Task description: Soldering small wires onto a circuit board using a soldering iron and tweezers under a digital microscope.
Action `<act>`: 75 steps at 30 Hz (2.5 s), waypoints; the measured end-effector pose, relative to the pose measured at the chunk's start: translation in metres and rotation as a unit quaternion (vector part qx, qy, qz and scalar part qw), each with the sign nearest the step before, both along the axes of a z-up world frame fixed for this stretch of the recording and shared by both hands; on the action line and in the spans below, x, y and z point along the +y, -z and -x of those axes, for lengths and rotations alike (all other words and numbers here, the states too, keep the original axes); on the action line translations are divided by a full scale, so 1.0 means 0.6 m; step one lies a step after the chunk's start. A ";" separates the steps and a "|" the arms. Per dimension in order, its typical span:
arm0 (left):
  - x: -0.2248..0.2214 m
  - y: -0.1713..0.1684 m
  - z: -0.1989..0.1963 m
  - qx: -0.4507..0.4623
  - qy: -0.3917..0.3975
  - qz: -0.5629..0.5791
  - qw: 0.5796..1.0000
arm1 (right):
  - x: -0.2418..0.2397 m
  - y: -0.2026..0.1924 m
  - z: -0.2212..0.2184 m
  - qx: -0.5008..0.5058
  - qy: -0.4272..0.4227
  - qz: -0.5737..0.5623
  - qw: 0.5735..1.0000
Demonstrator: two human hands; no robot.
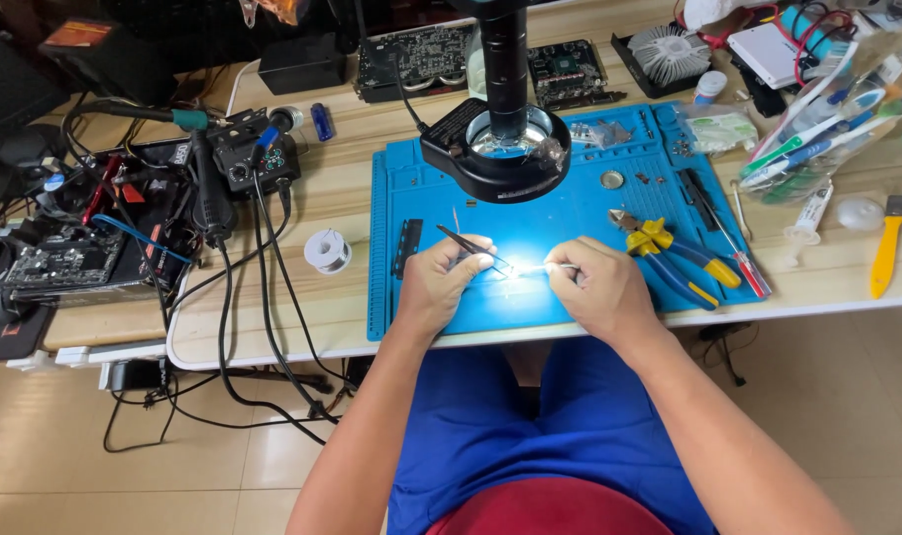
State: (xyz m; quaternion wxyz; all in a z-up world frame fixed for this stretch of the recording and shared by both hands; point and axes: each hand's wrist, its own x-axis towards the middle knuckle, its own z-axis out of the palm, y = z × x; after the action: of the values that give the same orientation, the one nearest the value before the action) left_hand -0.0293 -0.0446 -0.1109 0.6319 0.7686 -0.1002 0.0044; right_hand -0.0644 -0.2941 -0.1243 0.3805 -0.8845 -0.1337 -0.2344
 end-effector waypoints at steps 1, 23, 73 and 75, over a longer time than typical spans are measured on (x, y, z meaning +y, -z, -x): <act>-0.001 0.001 -0.002 0.000 -0.001 0.000 1.000 | 0.000 -0.004 0.001 0.000 -0.001 0.000 1.000; 0.001 0.000 -0.003 0.008 0.007 -0.015 1.000 | 0.011 -0.020 0.013 0.047 0.034 0.071 0.996; -0.005 0.000 0.001 0.009 -0.021 -0.013 1.000 | 0.005 -0.006 0.000 0.068 0.026 0.059 0.996; -0.004 -0.005 0.004 0.006 -0.021 -0.018 1.000 | 0.001 0.002 -0.005 0.075 0.026 0.052 0.995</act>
State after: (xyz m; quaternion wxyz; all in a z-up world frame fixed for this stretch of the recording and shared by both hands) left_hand -0.0317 -0.0471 -0.1080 0.6180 0.7820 -0.0804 0.0106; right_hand -0.0612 -0.2933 -0.1257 0.3364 -0.9215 -0.0942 -0.1698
